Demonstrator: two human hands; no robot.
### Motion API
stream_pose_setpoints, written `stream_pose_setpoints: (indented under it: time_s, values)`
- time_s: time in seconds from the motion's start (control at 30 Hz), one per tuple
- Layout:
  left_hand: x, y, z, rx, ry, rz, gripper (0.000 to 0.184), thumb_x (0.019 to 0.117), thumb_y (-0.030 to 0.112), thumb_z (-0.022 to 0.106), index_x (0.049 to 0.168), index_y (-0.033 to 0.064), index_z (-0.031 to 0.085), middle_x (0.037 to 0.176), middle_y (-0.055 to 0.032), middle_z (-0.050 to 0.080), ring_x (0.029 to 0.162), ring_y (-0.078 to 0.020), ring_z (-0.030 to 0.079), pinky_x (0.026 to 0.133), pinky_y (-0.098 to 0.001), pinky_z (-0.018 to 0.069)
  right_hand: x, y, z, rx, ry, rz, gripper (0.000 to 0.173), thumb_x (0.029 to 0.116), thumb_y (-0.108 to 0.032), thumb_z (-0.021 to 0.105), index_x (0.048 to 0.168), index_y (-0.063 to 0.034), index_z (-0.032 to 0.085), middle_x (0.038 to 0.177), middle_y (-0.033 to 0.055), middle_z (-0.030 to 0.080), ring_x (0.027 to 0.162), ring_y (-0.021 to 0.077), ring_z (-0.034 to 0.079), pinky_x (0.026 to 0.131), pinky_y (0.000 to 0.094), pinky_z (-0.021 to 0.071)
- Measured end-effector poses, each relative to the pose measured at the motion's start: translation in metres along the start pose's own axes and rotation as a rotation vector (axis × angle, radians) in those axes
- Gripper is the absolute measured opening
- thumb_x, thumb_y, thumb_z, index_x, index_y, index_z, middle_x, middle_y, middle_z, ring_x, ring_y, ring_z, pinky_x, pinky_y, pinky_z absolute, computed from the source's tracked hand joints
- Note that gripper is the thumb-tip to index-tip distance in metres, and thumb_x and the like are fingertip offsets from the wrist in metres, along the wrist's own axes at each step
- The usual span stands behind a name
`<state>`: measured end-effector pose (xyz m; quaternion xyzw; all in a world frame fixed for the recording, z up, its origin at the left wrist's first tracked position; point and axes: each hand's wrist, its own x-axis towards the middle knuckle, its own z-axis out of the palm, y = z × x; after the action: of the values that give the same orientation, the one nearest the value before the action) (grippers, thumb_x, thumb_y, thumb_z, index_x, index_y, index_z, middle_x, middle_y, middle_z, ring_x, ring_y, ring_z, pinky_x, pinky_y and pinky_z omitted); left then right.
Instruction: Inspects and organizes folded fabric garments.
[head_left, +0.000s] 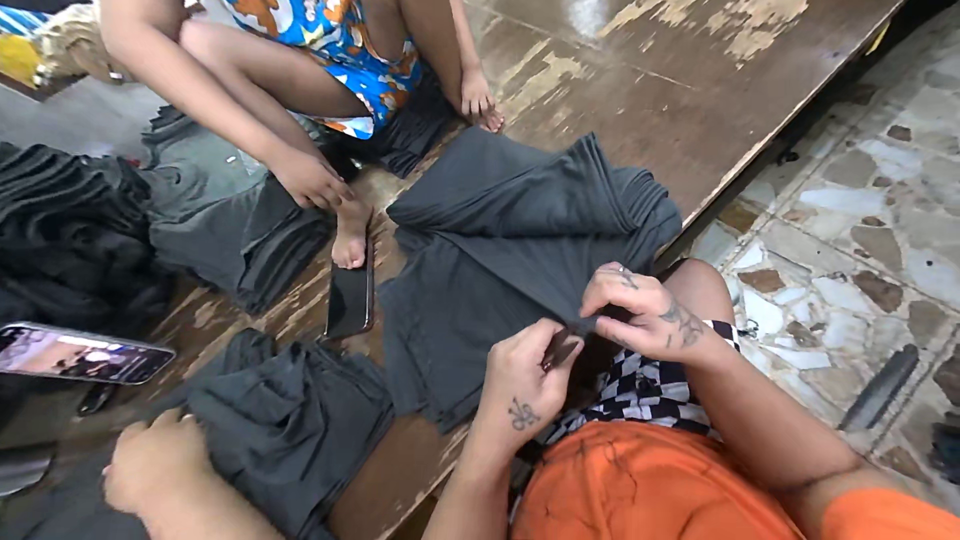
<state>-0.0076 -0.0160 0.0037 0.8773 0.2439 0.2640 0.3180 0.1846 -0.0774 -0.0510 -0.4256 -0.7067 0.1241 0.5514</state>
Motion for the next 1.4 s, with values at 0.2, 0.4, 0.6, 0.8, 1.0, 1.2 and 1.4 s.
stream_pose_setpoints:
  time_s: [0.2, 0.4, 0.6, 0.8, 1.0, 1.2, 1.4]
  values:
    - [-0.012, -0.012, -0.011, -0.305, -0.086, 0.133, 0.025, 0.0973, 0.016, 0.063, 0.083, -0.0042, 0.065, 0.074, -0.0057, 0.063, 0.069, 0.0007, 0.056, 0.066, -0.0128, 0.0462, 0.002, -0.005, 0.0, -0.086, -0.053, -0.012, 0.022, 0.0955, -0.004, 0.052, 0.104, 0.0006, 0.072, 0.088, 0.0115, 0.072, 0.086, 0.0185, 0.066, 0.093, 0.0347, 0.0477]
    - [-0.008, 0.0, 0.009, 0.02, 0.107, -0.082, 0.037, 0.0927, 0.034, 0.068, 0.086, -0.0029, 0.07, 0.074, -0.0079, 0.066, 0.064, -0.0091, 0.059, 0.06, -0.0243, 0.0491, 0.002, -0.004, 0.004, -0.084, -0.045, -0.041, 0.016, 0.0974, -0.011, 0.058, 0.095, -0.002, 0.072, 0.082, 0.0094, 0.07, 0.083, 0.0164, 0.065, 0.094, 0.0346, 0.0441]
    - [-0.016, -0.008, 0.006, -0.065, 0.057, 0.032, 0.017, 0.0934, 0.009, 0.061, 0.085, -0.0038, 0.069, 0.075, -0.0091, 0.065, 0.068, -0.0066, 0.059, 0.064, -0.0178, 0.0483, 0.002, -0.005, -0.002, -0.069, -0.094, -0.057, 0.02, 0.0944, -0.004, 0.055, 0.098, -0.0035, 0.074, 0.081, 0.0098, 0.068, 0.082, 0.0178, 0.063, 0.093, 0.0341, 0.0452]
    - [-0.018, 0.0, 0.006, -0.147, 0.162, 0.074, 0.014, 0.0857, 0.004, 0.06, 0.079, -0.0057, 0.066, 0.071, -0.0079, 0.062, 0.067, -0.003, 0.056, 0.062, -0.0135, 0.0455, 0.005, -0.025, 0.001, -0.227, -0.181, -0.025, 0.027, 0.0976, -0.01, 0.052, 0.111, -0.0121, 0.076, 0.086, 0.0119, 0.066, 0.085, 0.0267, 0.064, 0.091, 0.0461, 0.0466]
    - [-0.018, 0.006, 0.009, -0.192, 0.045, 0.205, 0.017, 0.0885, 0.01, 0.062, 0.082, -0.0054, 0.066, 0.071, -0.0106, 0.062, 0.064, -0.0078, 0.056, 0.059, -0.0173, 0.0455, -0.004, -0.035, 0.012, -0.326, 0.08, -0.057, 0.017, 0.1006, -0.008, 0.057, 0.097, -0.0033, 0.072, 0.095, 0.0155, 0.075, 0.097, 0.0264, 0.074, 0.096, 0.0351, 0.0567]
    - [-0.012, 0.003, -0.013, 0.22, -0.003, 0.08, 0.032, 0.0932, 0.018, 0.059, 0.117, -0.0008, 0.068, 0.099, -0.0128, 0.073, 0.086, -0.0218, 0.071, 0.072, -0.0379, 0.0581, -0.023, -0.026, 0.006, -0.083, 0.184, 0.031, 0.022, 0.1083, -0.016, 0.048, 0.1, 0.0006, 0.059, 0.096, 0.0167, 0.07, 0.103, 0.0196, 0.073, 0.102, 0.0354, 0.0559]
    - [-0.011, 0.0, -0.008, 0.303, 0.035, 0.198, 0.024, 0.0968, 0.01, 0.058, 0.111, 0.0013, 0.076, 0.101, -0.0132, 0.077, 0.089, -0.025, 0.075, 0.077, -0.0372, 0.0604, -0.022, -0.028, 0.01, -0.118, 0.17, -0.013, 0.026, 0.1096, -0.019, 0.045, 0.098, -0.0004, 0.058, 0.093, 0.0175, 0.069, 0.103, 0.0218, 0.072, 0.101, 0.0346, 0.0549]
